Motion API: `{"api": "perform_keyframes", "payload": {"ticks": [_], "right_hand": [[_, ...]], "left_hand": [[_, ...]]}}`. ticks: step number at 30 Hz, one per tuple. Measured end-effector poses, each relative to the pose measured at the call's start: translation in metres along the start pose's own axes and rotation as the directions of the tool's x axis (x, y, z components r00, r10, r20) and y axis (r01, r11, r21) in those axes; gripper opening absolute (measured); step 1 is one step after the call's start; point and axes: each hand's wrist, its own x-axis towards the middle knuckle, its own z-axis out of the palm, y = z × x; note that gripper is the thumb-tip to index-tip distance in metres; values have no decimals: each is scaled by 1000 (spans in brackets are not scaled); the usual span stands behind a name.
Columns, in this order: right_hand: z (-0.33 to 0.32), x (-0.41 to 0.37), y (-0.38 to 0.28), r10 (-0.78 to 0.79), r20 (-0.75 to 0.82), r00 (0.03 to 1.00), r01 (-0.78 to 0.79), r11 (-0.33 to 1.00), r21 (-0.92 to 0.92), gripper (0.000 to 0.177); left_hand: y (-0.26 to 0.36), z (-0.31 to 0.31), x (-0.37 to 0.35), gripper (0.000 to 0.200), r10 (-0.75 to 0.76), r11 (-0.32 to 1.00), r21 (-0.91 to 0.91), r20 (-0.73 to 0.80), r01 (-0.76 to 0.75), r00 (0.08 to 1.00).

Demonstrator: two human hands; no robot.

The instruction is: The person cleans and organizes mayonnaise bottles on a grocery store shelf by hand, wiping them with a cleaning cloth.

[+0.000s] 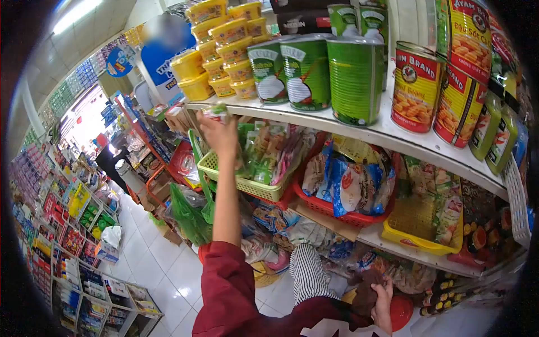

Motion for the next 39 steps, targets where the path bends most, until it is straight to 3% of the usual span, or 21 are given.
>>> {"api": "perform_keyframes", "payload": {"ticks": [3,6,7,10,15,16,22,24,25,26,27,28,29,30,31,32,33,34,35,37,39], "right_hand": [[12,-8,-16,-57,40,998,55,997,57,39],[13,-2,-12,-90,71,993,82,991,109,38],[14,0,-11,-58,70,996,49,991,121,39],[14,4,-3,17,115,993,-28,995,101,38],[22,3,1,52,230,972,-27,994,-109,34],[19,4,3,83,242,967,-51,990,-134,30],[9,19,-12,117,339,933,2,944,-331,28],[12,14,-29,65,323,944,66,924,-377,28],[11,13,-36,39,315,948,94,913,-397,28],[6,13,-40,55,350,935,97,910,-404,34],[-4,13,-39,45,307,951,82,918,-387,34],[-13,13,-36,35,269,963,68,928,-365,35],[-14,16,-34,17,237,971,65,941,-332,35],[-10,18,-33,36,208,977,16,969,-246,33],[-7,16,-33,67,183,981,-38,987,-159,32],[-5,11,-32,109,164,980,-98,992,-76,30],[-4,7,-32,154,152,976,-156,988,1,29],[5,3,-32,189,229,955,-215,972,93,35],[14,-2,-35,188,316,930,-178,982,-60,38],[28,-10,-48,236,475,848,-58,932,-358,44],[31,-5,-77,254,708,659,266,802,-535,47]], "left_hand": [[-13,-6,7,73,-181,979,123,171,162,969],[-36,2,1,76,-77,993,-77,160,90,984],[-33,2,-15,79,-52,999,11,99,51,994],[-28,-13,-53,77,-9,987,158,233,-29,972],[-50,-8,-47,67,74,984,120,384,-130,920],[-47,-5,-42,60,-131,981,194,534,29,835],[-75,53,-30,57,-181,847,420,803,-325,567],[-89,71,-31,60,-185,826,453,781,-336,596],[-51,37,-39,65,-48,908,335,681,-252,731],[-37,25,-43,61,-52,949,284,575,-139,817],[-44,23,-49,49,155,917,298,350,-266,924],[-20,-6,-65,42,438,895,63,78,-443,896],[10,-34,-92,37,384,922,-49,17,-383,923],[27,-64,-131,33,366,897,-304,95,-323,926],[20,-77,-175,32,325,858,-501,358,-114,875],[27,-84,-230,37,228,678,-680,554,277,801],[57,-114,-259,53,447,748,-632,707,205,549],[63,-124,-301,70,514,725,-604,795,332,324],[82,-131,-332,77,574,666,-592,795,453,196],[90,-148,-384,75,428,680,-506,862,530,272],[77,-151,-387,66,435,558,-398,888,729,152]]}}
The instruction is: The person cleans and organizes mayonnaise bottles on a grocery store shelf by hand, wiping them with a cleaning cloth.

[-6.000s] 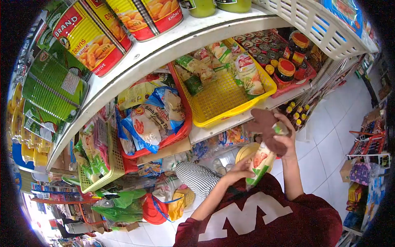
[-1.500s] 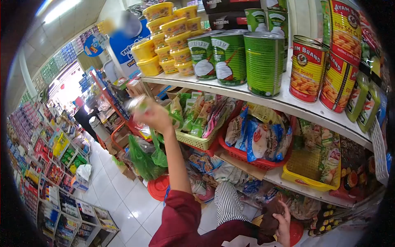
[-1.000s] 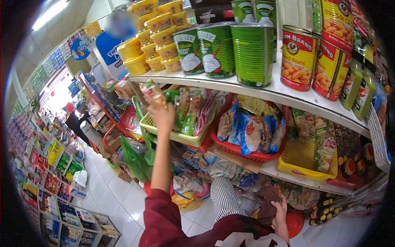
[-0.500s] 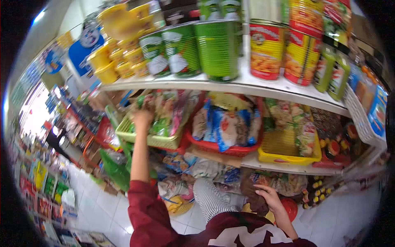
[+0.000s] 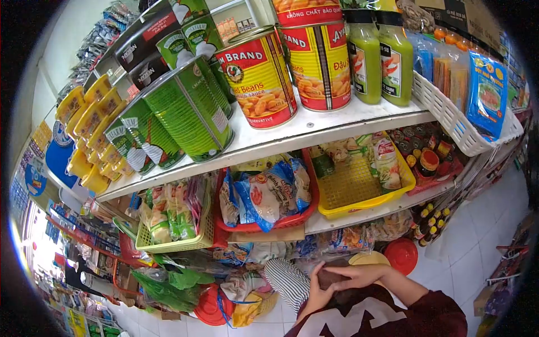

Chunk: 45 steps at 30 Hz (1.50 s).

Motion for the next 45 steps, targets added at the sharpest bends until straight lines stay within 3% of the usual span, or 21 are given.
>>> {"api": "perform_keyframes", "payload": {"ticks": [2,3,5,7,8,9,11,13,16,21,23,25,28,30,32,34,36,39,42,44,45], "right_hand": [[-23,1,-23,-54,303,951,159,929,-333,50],[-36,9,-28,16,262,965,106,890,-444,44],[-71,24,-47,-29,-11,1000,21,903,-428,31],[-115,53,-52,-268,-462,846,-14,853,-521,47],[-146,71,-43,-442,-561,700,-179,651,-737,61],[-169,87,-41,-626,-547,556,-296,466,-834,55],[-214,121,-12,-728,-454,514,-379,282,-882,46],[-260,144,32,-597,-398,696,-256,311,-915,39],[-232,122,-15,-512,-509,692,-221,520,-825,30],[-190,63,-66,-789,-590,172,-37,593,-804,22],[-145,16,-96,-678,-712,184,94,733,-674,18],[-113,-35,-110,-788,-549,279,82,589,-804,15],[-79,-73,-107,-759,-566,322,399,651,-645,11],[-70,-81,-113,-646,-560,519,297,750,-591,10],[-66,-69,-99,-509,-547,664,231,836,-498,9],[-63,-55,-92,-252,-562,788,134,961,-243,10],[-65,-41,-62,-155,-545,824,159,986,-41,17],[-78,-33,-34,-61,-588,807,313,888,337,38],[-78,-19,18,-78,-507,858,438,626,645,61],[-48,-15,59,-114,-296,948,295,661,690,76],[-36,-43,53,-180,-281,943,230,960,158,73]], "left_hand": [[-1,-9,-3,57,-29,998,-57,52,32,998],[1,-14,-3,53,-19,1000,9,58,19,998],[-4,-17,-3,40,10,993,116,-28,-6,1000],[-9,-21,-4,37,65,973,225,-43,-54,997],[-9,-23,-4,36,94,957,280,-47,-77,994],[-4,-23,-3,33,129,950,293,-46,-110,991],[19,-19,-3,32,224,866,474,-85,-158,971],[23,-18,-4,32,230,839,522,-85,-153,970],[9,-18,-8,32,151,962,235,-39,-138,988],[5,-21,-12,45,-11,997,78,35,8,999],[-4,-27,-11,45,-165,979,-106,100,175,981],[-4,-27,-2,45,-262,890,-331,188,312,947],[8,-21,25,49,-183,847,-450,257,285,949],[16,-4,40,58,-113,744,-625,231,236,966],[53,6,65,62,74,591,-743,438,314,896],[62,15,68,61,108,647,-566,731,511,674],[88,28,78,64,-96,967,-37,865,252,492],[74,25,70,52,-321,851,-7,785,526,529],[46,26,54,47,-235,802,-412,448,432,863],[42,17,52,45,-378,644,-545,382,536,843],[43,12,51,45,-401,634,-593,295,496,867]]}}
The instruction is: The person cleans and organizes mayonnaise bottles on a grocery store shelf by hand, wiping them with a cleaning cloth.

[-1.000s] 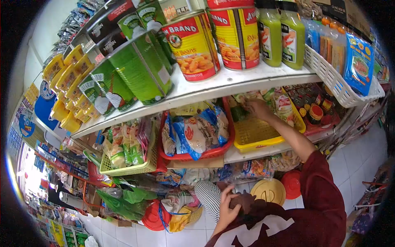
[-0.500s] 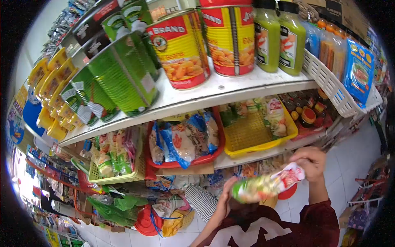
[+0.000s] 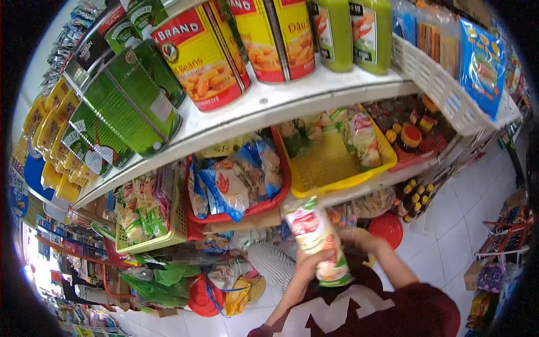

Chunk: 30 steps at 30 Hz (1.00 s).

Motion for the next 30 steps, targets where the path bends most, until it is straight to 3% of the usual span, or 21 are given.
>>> {"api": "perform_keyframes", "payload": {"ticks": [2,4,7,8,9,10,11,13,15,16,17,18,19,21,22,25,26,27,28,29,30], "right_hand": [[10,-12,62,279,133,951,-257,953,-163,54],[10,-22,96,497,85,864,-451,836,-312,37],[-6,-35,96,302,-439,846,-422,883,-207,19],[-7,-29,53,220,-501,837,-341,926,-164,17],[-19,-31,48,469,-591,657,-622,780,-72,21],[-13,-23,35,287,-640,713,-306,948,84,24],[-2,-15,20,105,-714,692,63,977,204,28],[13,-15,18,91,-722,685,38,986,161,34],[39,0,-2,-151,-521,840,112,988,-107,37],[45,7,-13,-245,-437,865,137,955,-264,39],[38,14,-21,-297,-427,854,66,876,-478,38],[32,20,-27,-348,-404,846,-10,747,-665,38],[22,32,-25,-241,-595,767,0,927,-375,31],[10,39,-35,-159,-676,719,13,976,-215,28],[10,39,-35,-153,-655,740,-25,967,-253,27],[7,38,-28,-209,-528,823,-121,844,-522,31],[8,32,-27,-213,-342,915,-65,760,-647,52],[14,30,-36,-204,-169,964,92,855,-510,50],[14,24,-30,-169,35,985,155,771,-617,40],[26,17,-38,7,113,994,46,888,-457,41],[35,18,-36,-86,66,994,108,840,-532,41]], "left_hand": [[11,-2,8,44,108,992,-59,-78,-113,991],[19,-7,9,44,170,982,-63,-116,-178,979],[29,-11,11,39,269,963,62,-144,-262,952],[26,-12,13,34,312,946,146,-161,-290,936],[24,-14,14,30,354,921,235,-173,-310,919],[20,-16,15,30,344,928,235,-242,-289,907],[14,-14,19,33,333,935,233,-308,-269,891],[-12,-15,35,54,290,957,80,-314,-279,904],[-29,0,49,56,-9,924,-372,-262,-92,965],[-38,-2,47,56,27,844,-536,48,3,998],[-26,11,34,53,41,994,-104,32,-38,999],[-14,24,20,51,55,858,511,16,-56,998],[-3,37,7,48,70,540,841,-1,-37,998],[-51,28,13,43,226,685,726,-132,-61,965],[-36,37,8,44,157,711,702,-114,-32,981],[-36,12,21,43,208,522,845,5,-116,978],[-52,-4,34,45,240,802,577,-76,-153,968],[-51,-12,40,48,272,941,224,-61,-253,960],[-51,-20,46,51,305,937,-165,-45,-308,951],[-37,-18,45,54,407,780,-531,27,-332,913],[-7,11,32,54,372,810,-412,-191,-418,908]]}}
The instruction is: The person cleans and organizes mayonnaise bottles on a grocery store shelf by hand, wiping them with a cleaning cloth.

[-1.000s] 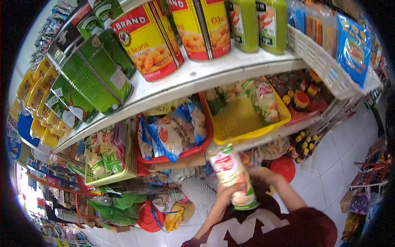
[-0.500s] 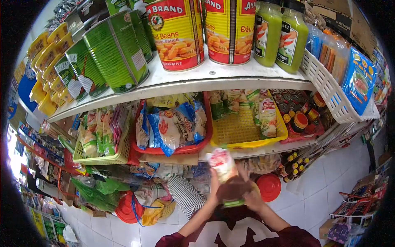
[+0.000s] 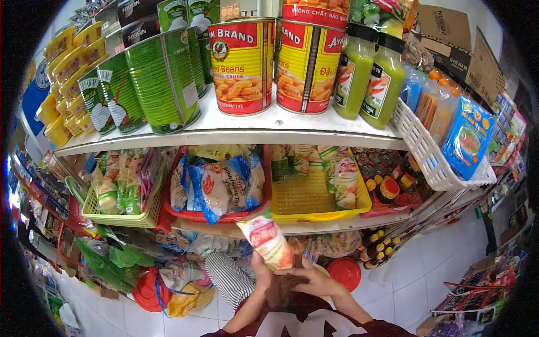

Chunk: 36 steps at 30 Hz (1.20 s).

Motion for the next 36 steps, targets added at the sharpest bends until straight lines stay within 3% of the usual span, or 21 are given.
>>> {"api": "perform_keyframes", "payload": {"ticks": [1,5,7,8,9,10,11,12,13,14,17,19,21,23,25,26,28,29,31,34,36], "right_hand": [[7,0,-1,-64,-81,995,56,994,-92,42],[25,-4,17,-101,-454,885,118,993,10,47],[18,11,23,52,-666,744,244,907,343,48],[12,18,27,170,-743,647,369,783,500,47],[-2,21,28,216,-761,612,364,777,513,48],[-15,23,29,261,-776,574,361,770,526,50],[-32,23,23,78,-810,582,155,967,204,49],[-49,22,17,-109,-815,570,-55,984,-170,49],[-63,16,7,-345,-724,597,-295,745,-598,43],[-70,6,1,-263,-783,564,-334,795,-507,37],[-87,-16,-19,-127,-924,360,-197,958,-208,38],[-73,-17,-40,313,-950,11,85,946,313,33],[-38,-31,-25,406,-906,121,208,882,423,41],[-15,-17,-41,37,-809,586,11,998,54,40],[1,-5,-53,-184,-366,912,34,924,-380,43],[1,-6,-47,-138,-362,922,20,950,-312,44],[-3,-8,-24,-46,-342,939,-10,987,-162,47],[-13,-6,-15,-137,-342,930,13,941,-340,62],[-24,0,-17,-54,-484,873,20,997,-76,79],[-38,11,-28,43,-508,860,167,917,361,110],[-45,13,-48,133,-467,874,179,805,565,99]], "left_hand": [[16,31,-7,54,91,988,138,-204,-64,975],[-10,-3,-2,46,255,847,484,-10,-218,967],[-19,-7,-5,32,118,569,808,105,-154,987],[-12,3,-7,32,-33,336,875,381,-349,924],[-30,-2,-15,33,-84,657,741,255,-139,963],[-44,-18,-25,33,-156,513,853,205,-98,966],[-38,-17,-29,31,-273,544,833,286,-98,918],[-30,-13,-34,29,-384,573,815,360,-87,850],[-22,-4,-38,27,-449,667,744,372,29,812],[-10,3,-33,29,-604,652,740,379,162,701],[-2,-6,-29,31,-414,718,696,418,8,808],[3,-6,-27,31,-353,805,579,298,126,887],[1,-3,-23,32,-230,908,403,247,116,941],[-27,-11,-24,29,-160,958,223,-121,183,980],[-71,-67,-11,26,-149,869,480,26,118,988],[-57,-52,-6,27,-224,872,477,186,111,957],[-30,-8,-14,30,-295,814,559,164,158,941],[-20,12,-22,31,-332,781,596,141,187,933],[-57,-25,-21,38,-377,789,555,100,263,921],[-40,2,-23,41,-173,607,768,378,-203,909],[-55,-33,-15,38,-360,668,742,385,-53,849]]}}
